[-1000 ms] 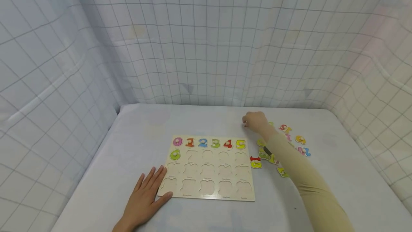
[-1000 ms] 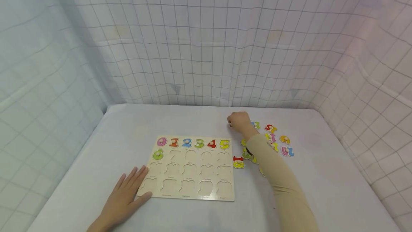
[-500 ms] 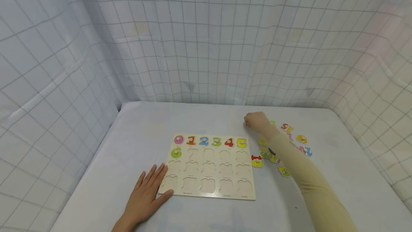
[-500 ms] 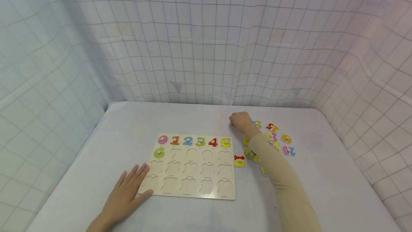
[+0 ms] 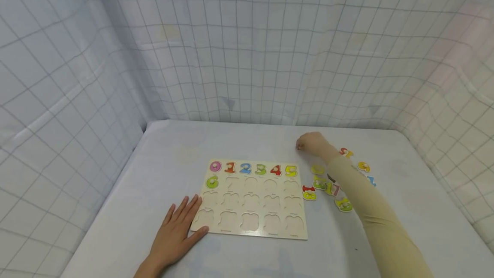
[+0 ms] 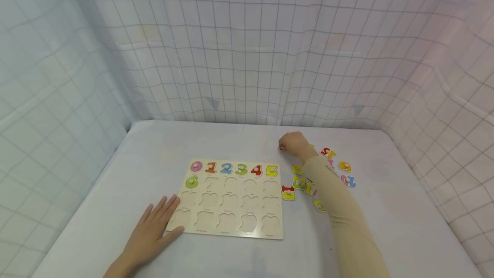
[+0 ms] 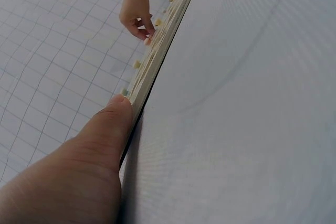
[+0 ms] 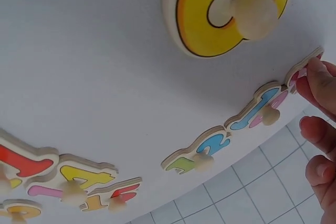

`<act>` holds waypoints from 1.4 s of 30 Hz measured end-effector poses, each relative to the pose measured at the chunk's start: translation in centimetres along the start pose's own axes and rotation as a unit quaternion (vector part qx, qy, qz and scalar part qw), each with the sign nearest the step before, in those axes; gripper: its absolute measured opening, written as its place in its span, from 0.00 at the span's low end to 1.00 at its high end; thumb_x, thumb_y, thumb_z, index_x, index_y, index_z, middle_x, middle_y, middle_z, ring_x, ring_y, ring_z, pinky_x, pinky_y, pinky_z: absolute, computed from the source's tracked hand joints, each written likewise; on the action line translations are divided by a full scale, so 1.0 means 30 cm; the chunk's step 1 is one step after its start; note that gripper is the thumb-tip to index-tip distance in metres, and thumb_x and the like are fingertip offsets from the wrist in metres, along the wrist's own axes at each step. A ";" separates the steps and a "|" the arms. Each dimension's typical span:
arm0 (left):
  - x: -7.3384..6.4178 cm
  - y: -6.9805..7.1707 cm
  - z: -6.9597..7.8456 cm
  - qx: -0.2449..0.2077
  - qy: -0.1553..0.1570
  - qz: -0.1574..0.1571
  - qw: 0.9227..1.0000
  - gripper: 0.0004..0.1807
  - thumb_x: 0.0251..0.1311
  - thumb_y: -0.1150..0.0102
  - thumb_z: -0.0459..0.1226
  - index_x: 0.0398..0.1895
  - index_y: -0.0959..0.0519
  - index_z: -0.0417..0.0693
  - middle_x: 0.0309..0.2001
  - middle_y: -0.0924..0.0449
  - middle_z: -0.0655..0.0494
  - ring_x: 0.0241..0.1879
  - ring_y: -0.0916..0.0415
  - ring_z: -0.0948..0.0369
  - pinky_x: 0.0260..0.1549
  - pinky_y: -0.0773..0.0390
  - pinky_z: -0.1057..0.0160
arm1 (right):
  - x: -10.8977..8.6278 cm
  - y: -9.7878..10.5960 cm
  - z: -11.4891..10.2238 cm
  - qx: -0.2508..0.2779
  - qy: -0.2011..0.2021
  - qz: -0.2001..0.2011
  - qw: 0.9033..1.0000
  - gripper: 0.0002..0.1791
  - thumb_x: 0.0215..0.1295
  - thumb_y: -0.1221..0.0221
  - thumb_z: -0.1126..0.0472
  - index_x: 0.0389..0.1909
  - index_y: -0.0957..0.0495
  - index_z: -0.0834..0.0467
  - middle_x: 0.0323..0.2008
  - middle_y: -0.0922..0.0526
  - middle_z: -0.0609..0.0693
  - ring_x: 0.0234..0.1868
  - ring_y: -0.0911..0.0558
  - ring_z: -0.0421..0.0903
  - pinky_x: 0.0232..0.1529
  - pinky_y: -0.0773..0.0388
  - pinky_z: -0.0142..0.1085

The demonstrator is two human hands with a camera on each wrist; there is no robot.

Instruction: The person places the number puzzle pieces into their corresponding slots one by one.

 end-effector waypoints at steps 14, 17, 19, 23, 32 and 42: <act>-0.008 0.000 0.006 0.003 0.001 0.002 1.000 0.42 0.60 0.48 0.61 0.72 0.40 0.49 0.71 0.43 0.54 0.70 0.50 0.51 0.67 0.59 0.51 | -0.007 -0.010 0.015 0.037 -0.044 0.030 0.998 0.03 0.60 0.36 0.60 0.30 0.18 0.55 0.26 0.19 0.45 0.30 0.22 0.45 0.35 0.24 0.41; -0.007 0.002 0.008 0.002 0.001 0.003 1.000 0.42 0.60 0.48 0.60 0.72 0.40 0.49 0.71 0.43 0.54 0.70 0.50 0.51 0.67 0.59 0.51 | -0.010 -0.002 0.012 0.041 -0.062 0.038 0.997 0.05 0.61 0.37 0.59 0.30 0.18 0.56 0.26 0.19 0.46 0.29 0.23 0.45 0.34 0.24 0.42; -0.006 0.004 0.009 0.002 0.001 0.002 1.000 0.42 0.60 0.48 0.61 0.72 0.40 0.49 0.71 0.43 0.54 0.70 0.50 0.51 0.67 0.59 0.51 | -0.010 0.001 0.010 0.046 -0.071 0.043 0.995 0.07 0.63 0.38 0.58 0.30 0.19 0.57 0.25 0.20 0.46 0.28 0.23 0.45 0.35 0.25 0.41; -0.004 0.004 0.009 0.000 0.003 0.000 1.000 0.42 0.60 0.48 0.60 0.72 0.41 0.49 0.71 0.43 0.54 0.70 0.50 0.51 0.67 0.59 0.51 | -0.003 0.004 0.007 0.019 -0.063 0.060 0.996 0.11 0.64 0.39 0.55 0.27 0.21 0.57 0.24 0.21 0.47 0.26 0.25 0.45 0.32 0.25 0.40; -0.003 0.000 0.008 -0.002 0.004 -0.002 1.000 0.42 0.60 0.48 0.60 0.72 0.41 0.49 0.71 0.43 0.54 0.70 0.51 0.51 0.67 0.60 0.51 | -0.007 -0.033 -0.008 -0.035 -0.070 -0.009 0.997 0.16 0.69 0.45 0.52 0.25 0.26 0.59 0.22 0.27 0.49 0.24 0.27 0.46 0.28 0.25 0.41; -0.006 -0.005 0.006 -0.001 0.006 -0.004 1.000 0.42 0.61 0.49 0.61 0.72 0.42 0.49 0.71 0.44 0.54 0.70 0.52 0.52 0.67 0.60 0.51 | -0.024 -0.037 -0.083 -0.023 -0.042 0.073 0.996 0.20 0.70 0.48 0.46 0.27 0.29 0.58 0.21 0.32 0.47 0.20 0.30 0.43 0.20 0.27 0.38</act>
Point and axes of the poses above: each hand's wrist, its own x-axis towards the middle knuckle, its own y-axis out of the back of the hand, z = x × y, the point moved 1 cm from there along x, towards the middle knuckle
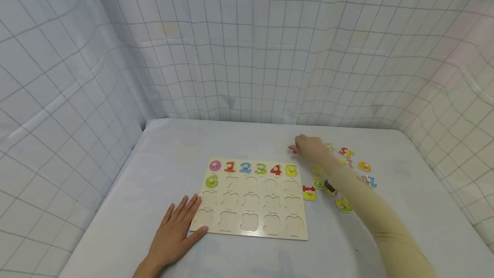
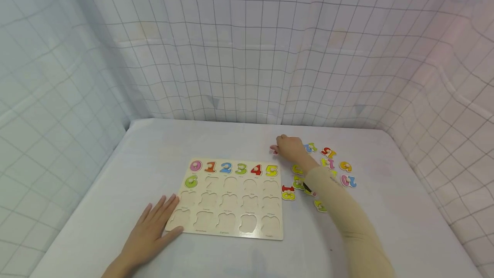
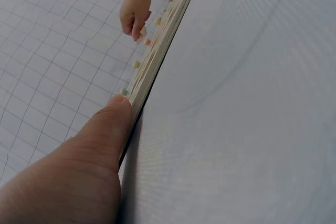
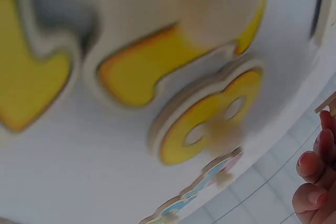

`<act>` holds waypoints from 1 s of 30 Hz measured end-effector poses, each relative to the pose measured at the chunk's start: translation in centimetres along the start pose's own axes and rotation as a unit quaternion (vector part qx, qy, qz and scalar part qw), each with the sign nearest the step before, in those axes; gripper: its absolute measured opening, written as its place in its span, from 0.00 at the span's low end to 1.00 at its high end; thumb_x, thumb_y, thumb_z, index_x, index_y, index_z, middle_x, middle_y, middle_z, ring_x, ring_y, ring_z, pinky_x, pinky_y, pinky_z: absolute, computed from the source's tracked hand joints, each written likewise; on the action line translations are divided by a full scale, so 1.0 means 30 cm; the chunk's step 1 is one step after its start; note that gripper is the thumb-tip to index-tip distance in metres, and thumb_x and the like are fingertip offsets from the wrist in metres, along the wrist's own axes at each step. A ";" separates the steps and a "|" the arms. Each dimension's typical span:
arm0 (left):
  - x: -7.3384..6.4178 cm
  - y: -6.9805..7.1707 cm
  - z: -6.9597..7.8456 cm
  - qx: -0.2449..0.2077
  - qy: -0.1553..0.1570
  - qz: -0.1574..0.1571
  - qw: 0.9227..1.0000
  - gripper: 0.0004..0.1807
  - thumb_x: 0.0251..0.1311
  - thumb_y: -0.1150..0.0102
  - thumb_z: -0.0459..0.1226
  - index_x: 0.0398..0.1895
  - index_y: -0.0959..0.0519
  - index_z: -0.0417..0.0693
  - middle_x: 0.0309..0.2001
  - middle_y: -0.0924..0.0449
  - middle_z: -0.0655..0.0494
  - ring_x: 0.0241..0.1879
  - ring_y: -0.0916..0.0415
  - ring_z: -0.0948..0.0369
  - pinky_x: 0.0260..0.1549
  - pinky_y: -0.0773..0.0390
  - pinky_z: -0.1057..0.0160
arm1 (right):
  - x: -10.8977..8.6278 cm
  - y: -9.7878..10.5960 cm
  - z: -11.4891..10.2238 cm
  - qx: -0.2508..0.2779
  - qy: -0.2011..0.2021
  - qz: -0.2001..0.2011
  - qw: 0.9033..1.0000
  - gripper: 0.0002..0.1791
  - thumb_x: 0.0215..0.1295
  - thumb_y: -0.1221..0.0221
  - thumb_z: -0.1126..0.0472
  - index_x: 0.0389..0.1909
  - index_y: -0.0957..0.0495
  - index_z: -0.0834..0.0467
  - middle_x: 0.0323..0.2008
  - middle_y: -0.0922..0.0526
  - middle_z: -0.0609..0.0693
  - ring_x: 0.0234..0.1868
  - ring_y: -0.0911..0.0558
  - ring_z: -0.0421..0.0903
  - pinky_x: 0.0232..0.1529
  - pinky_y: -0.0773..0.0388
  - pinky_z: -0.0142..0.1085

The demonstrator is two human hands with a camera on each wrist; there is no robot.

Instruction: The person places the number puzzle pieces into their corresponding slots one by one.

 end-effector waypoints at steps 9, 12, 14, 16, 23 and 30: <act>0.000 0.000 -0.015 0.005 -0.004 0.003 1.000 0.42 0.61 0.49 0.61 0.73 0.42 0.50 0.71 0.44 0.55 0.71 0.52 0.52 0.67 0.61 0.51 | 0.013 0.035 -0.275 0.029 0.066 0.042 0.997 0.20 0.71 0.49 0.47 0.25 0.31 0.57 0.20 0.36 0.46 0.17 0.33 0.41 0.16 0.31 0.34; 0.003 0.000 -0.017 0.003 -0.007 0.003 1.000 0.42 0.61 0.49 0.61 0.72 0.41 0.49 0.71 0.44 0.55 0.70 0.52 0.52 0.67 0.60 0.51 | 0.022 0.027 -0.363 0.038 0.089 0.055 0.994 0.19 0.71 0.49 0.47 0.24 0.31 0.56 0.20 0.35 0.45 0.17 0.34 0.40 0.15 0.32 0.34; 0.004 0.000 -0.017 0.004 -0.007 0.003 1.000 0.42 0.61 0.49 0.61 0.72 0.41 0.49 0.71 0.44 0.55 0.70 0.51 0.52 0.67 0.60 0.51 | 0.031 0.021 -0.419 0.050 0.098 0.052 0.993 0.19 0.71 0.50 0.47 0.24 0.31 0.56 0.21 0.35 0.45 0.17 0.34 0.39 0.16 0.32 0.33; 0.005 0.000 -0.017 0.003 -0.008 0.003 1.000 0.42 0.61 0.49 0.61 0.72 0.41 0.49 0.71 0.44 0.55 0.70 0.51 0.52 0.67 0.60 0.50 | 0.039 0.018 -0.473 0.068 0.101 0.036 0.992 0.19 0.71 0.49 0.48 0.25 0.31 0.56 0.21 0.34 0.45 0.18 0.34 0.40 0.17 0.33 0.32; 0.011 0.004 -0.016 0.003 -0.005 0.001 1.000 0.41 0.61 0.48 0.60 0.72 0.40 0.48 0.71 0.43 0.54 0.70 0.51 0.51 0.66 0.58 0.49 | 0.066 0.014 -0.628 0.073 0.106 -0.022 0.991 0.19 0.72 0.51 0.47 0.31 0.26 0.58 0.25 0.29 0.46 0.22 0.31 0.41 0.22 0.30 0.33; 0.016 -0.004 -0.018 0.001 -0.005 -0.006 1.000 0.42 0.61 0.49 0.61 0.72 0.41 0.49 0.71 0.44 0.55 0.71 0.52 0.52 0.67 0.60 0.50 | 0.082 -0.010 -0.675 0.045 0.102 -0.041 0.993 0.22 0.72 0.52 0.45 0.43 0.23 0.61 0.33 0.22 0.50 0.28 0.23 0.43 0.25 0.24 0.34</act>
Point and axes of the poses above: each hand's wrist, its own x-axis towards the middle knuckle, its own y-axis out of the back of the hand, z = x × y, the point moved 1 cm from there along x, towards the middle knuckle
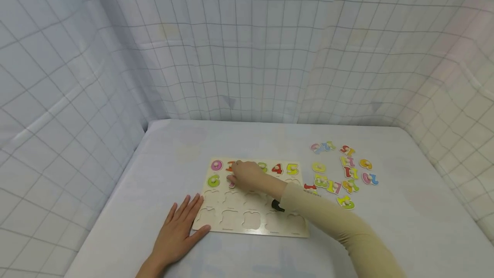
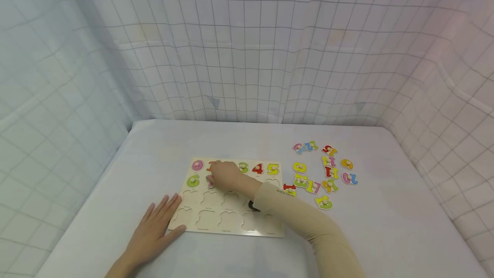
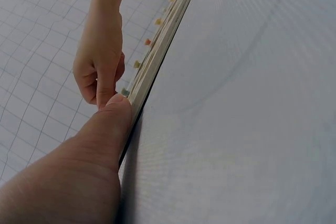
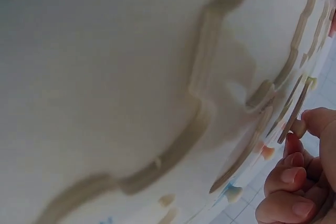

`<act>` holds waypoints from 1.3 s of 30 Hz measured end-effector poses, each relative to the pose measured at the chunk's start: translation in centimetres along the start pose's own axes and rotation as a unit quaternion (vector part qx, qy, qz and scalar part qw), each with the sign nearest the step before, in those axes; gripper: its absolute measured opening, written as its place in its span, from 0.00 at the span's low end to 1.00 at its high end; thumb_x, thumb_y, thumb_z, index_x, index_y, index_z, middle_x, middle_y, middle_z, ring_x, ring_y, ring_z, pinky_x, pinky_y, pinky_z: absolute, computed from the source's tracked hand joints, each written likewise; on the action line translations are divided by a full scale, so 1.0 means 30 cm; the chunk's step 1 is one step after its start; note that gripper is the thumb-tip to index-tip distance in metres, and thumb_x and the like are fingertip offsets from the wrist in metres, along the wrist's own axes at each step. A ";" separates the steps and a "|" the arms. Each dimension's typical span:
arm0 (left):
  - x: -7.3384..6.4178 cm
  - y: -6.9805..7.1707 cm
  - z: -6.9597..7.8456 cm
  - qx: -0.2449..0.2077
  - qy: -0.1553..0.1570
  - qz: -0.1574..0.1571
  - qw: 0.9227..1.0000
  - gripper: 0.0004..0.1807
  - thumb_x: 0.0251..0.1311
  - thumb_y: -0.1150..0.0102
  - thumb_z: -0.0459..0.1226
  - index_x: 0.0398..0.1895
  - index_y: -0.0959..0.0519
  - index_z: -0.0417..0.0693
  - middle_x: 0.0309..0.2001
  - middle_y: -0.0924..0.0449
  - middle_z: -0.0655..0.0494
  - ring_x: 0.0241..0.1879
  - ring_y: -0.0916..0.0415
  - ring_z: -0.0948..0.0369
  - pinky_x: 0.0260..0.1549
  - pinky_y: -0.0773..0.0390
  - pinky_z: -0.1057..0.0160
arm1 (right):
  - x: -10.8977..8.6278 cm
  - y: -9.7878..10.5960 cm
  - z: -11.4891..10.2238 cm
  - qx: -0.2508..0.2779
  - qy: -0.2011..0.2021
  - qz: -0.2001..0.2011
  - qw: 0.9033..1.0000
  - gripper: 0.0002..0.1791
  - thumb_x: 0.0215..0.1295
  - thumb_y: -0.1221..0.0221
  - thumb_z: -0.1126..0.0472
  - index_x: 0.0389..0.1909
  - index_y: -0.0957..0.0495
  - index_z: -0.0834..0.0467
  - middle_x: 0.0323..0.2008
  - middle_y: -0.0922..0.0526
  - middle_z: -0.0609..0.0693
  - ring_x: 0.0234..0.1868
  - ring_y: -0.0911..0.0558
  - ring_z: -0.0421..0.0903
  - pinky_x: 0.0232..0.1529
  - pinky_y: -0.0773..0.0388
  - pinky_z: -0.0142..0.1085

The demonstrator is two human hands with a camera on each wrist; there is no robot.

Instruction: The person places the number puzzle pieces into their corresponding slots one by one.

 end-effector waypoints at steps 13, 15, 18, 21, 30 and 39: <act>0.000 -0.004 -0.001 -0.002 -0.004 0.010 1.000 0.42 0.61 0.48 0.60 0.73 0.42 0.49 0.71 0.42 0.54 0.70 0.51 0.52 0.67 0.60 0.50 | 0.007 -0.025 0.004 0.004 -0.022 -0.007 1.000 0.22 0.71 0.51 0.44 0.39 0.22 0.59 0.28 0.24 0.47 0.27 0.24 0.42 0.24 0.25 0.35; 0.001 -0.002 0.001 -0.003 -0.004 0.009 1.000 0.42 0.61 0.48 0.60 0.73 0.42 0.49 0.71 0.42 0.54 0.70 0.51 0.52 0.67 0.60 0.50 | 0.005 -0.021 0.002 0.003 -0.024 -0.009 1.000 0.22 0.71 0.51 0.43 0.39 0.22 0.59 0.28 0.24 0.47 0.27 0.25 0.42 0.24 0.26 0.35; 0.003 0.000 0.004 -0.002 -0.002 0.005 1.000 0.42 0.61 0.48 0.60 0.73 0.42 0.49 0.71 0.42 0.54 0.70 0.51 0.52 0.67 0.60 0.49 | 0.002 -0.012 -0.002 0.002 -0.026 -0.013 1.000 0.22 0.71 0.51 0.43 0.38 0.22 0.59 0.27 0.24 0.47 0.26 0.25 0.41 0.23 0.26 0.35; 0.006 0.003 0.008 -0.003 0.000 0.001 1.000 0.42 0.61 0.49 0.60 0.73 0.42 0.49 0.71 0.42 0.54 0.70 0.52 0.51 0.67 0.60 0.49 | -0.001 -0.005 -0.004 -0.002 -0.027 -0.020 0.999 0.22 0.71 0.52 0.43 0.38 0.22 0.59 0.27 0.25 0.47 0.26 0.25 0.41 0.23 0.26 0.35; 0.007 -0.005 0.006 0.000 0.001 0.000 1.000 0.42 0.61 0.49 0.61 0.73 0.43 0.50 0.71 0.43 0.54 0.71 0.52 0.52 0.67 0.60 0.50 | -0.005 0.000 -0.004 0.006 -0.030 -0.026 0.999 0.22 0.72 0.52 0.44 0.35 0.22 0.59 0.28 0.24 0.48 0.28 0.24 0.43 0.25 0.25 0.36; 0.007 -0.011 0.007 0.001 0.010 -0.008 1.000 0.43 0.61 0.51 0.62 0.74 0.45 0.51 0.71 0.44 0.55 0.71 0.53 0.52 0.67 0.61 0.49 | -0.003 -0.005 0.001 0.010 -0.035 -0.037 0.999 0.23 0.71 0.53 0.43 0.37 0.21 0.58 0.30 0.21 0.48 0.29 0.23 0.42 0.25 0.24 0.36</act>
Point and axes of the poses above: each hand's wrist, its own x-axis towards the middle knuckle, its own y-axis out of the back of the hand, z = x × y, the point moved 1 cm from there along x, towards the middle knuckle
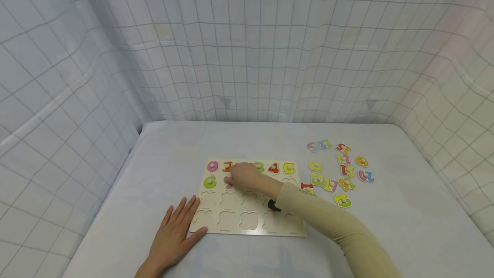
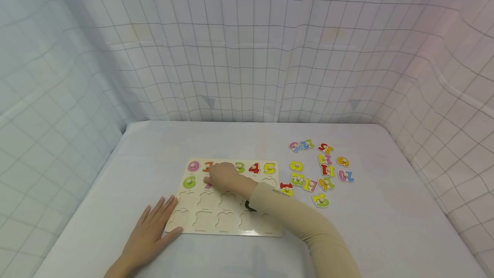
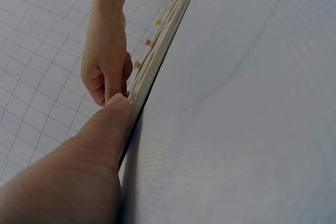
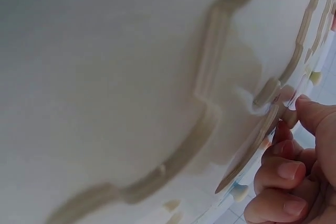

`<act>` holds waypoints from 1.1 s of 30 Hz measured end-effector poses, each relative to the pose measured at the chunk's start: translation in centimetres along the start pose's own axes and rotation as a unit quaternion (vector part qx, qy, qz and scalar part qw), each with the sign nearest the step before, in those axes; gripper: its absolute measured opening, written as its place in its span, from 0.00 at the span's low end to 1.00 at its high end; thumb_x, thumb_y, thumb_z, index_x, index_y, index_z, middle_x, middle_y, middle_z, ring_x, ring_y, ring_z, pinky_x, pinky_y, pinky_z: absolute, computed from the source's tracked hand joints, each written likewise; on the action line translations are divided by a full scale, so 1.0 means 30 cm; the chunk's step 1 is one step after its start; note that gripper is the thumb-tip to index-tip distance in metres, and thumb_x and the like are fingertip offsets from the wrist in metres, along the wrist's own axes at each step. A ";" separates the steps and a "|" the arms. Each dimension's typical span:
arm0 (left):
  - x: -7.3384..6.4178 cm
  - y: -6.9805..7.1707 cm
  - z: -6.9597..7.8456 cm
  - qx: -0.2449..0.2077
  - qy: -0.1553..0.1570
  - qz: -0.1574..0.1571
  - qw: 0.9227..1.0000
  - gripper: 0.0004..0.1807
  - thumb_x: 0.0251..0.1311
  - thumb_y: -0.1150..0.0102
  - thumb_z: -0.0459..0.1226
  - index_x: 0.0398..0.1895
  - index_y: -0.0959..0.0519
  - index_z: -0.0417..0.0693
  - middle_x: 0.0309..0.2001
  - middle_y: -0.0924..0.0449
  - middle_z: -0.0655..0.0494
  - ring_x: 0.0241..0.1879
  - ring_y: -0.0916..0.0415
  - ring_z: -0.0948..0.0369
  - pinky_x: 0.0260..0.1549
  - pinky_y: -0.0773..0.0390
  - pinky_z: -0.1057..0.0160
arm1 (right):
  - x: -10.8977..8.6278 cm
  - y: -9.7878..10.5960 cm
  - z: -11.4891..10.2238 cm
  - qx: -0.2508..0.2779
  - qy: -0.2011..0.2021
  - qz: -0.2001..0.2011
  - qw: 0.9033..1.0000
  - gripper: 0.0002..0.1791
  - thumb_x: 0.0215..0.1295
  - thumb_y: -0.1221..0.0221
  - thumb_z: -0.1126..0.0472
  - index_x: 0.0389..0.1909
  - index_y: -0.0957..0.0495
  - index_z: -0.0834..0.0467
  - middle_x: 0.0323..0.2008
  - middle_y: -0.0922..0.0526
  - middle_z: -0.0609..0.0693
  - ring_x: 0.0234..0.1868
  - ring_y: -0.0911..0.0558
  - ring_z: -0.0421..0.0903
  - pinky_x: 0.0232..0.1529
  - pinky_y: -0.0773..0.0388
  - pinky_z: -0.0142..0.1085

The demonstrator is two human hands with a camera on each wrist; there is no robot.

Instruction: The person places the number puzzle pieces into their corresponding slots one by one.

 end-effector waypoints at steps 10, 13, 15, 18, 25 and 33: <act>-0.012 -0.012 0.012 -0.005 -0.006 0.011 1.000 0.43 0.61 0.49 0.61 0.73 0.44 0.51 0.71 0.43 0.55 0.70 0.51 0.52 0.67 0.61 0.50 | -0.030 -0.008 0.037 0.073 -0.002 -0.023 0.997 0.20 0.70 0.52 0.40 0.29 0.28 0.52 0.21 0.28 0.43 0.23 0.30 0.39 0.21 0.35 0.33; -0.015 -0.015 0.012 -0.001 -0.004 0.007 1.000 0.43 0.60 0.49 0.62 0.74 0.44 0.52 0.71 0.43 0.55 0.71 0.52 0.52 0.67 0.61 0.51 | -0.051 -0.006 0.060 0.119 -0.010 -0.025 0.993 0.20 0.68 0.51 0.38 0.28 0.29 0.49 0.20 0.28 0.42 0.22 0.30 0.38 0.21 0.35 0.32; -0.017 -0.015 0.010 0.002 0.001 0.000 1.000 0.43 0.60 0.50 0.63 0.74 0.45 0.52 0.71 0.43 0.56 0.71 0.53 0.53 0.67 0.62 0.51 | -0.070 0.004 0.081 0.144 -0.005 -0.025 0.989 0.19 0.69 0.51 0.39 0.29 0.28 0.48 0.19 0.28 0.42 0.19 0.32 0.38 0.19 0.37 0.31; -0.017 -0.013 0.009 0.005 0.006 -0.006 1.000 0.44 0.60 0.51 0.63 0.74 0.45 0.53 0.71 0.44 0.56 0.71 0.54 0.53 0.67 0.63 0.51 | -0.108 0.030 0.120 0.173 0.006 -0.023 0.985 0.17 0.70 0.51 0.41 0.35 0.26 0.49 0.17 0.28 0.41 0.17 0.34 0.37 0.17 0.39 0.30; -0.014 -0.013 0.000 0.007 -0.001 0.005 1.000 0.44 0.60 0.50 0.63 0.74 0.45 0.52 0.71 0.44 0.55 0.71 0.54 0.53 0.68 0.64 0.52 | -0.225 0.094 0.259 0.246 0.001 0.021 0.969 0.14 0.71 0.50 0.44 0.40 0.25 0.51 0.21 0.26 0.42 0.18 0.31 0.39 0.19 0.34 0.32; -0.009 -0.003 0.001 0.004 -0.011 0.016 1.000 0.43 0.60 0.48 0.61 0.74 0.45 0.51 0.71 0.43 0.54 0.71 0.52 0.52 0.67 0.62 0.51 | -0.357 0.144 0.464 0.276 -0.066 0.072 0.956 0.17 0.70 0.49 0.44 0.40 0.24 0.53 0.25 0.26 0.46 0.21 0.31 0.43 0.21 0.33 0.36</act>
Point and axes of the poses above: each hand's wrist, its own x-axis towards the middle knuckle, its own y-axis out of the back of the hand, z = x × y, the point moved 1 cm from there along x, towards the middle knuckle
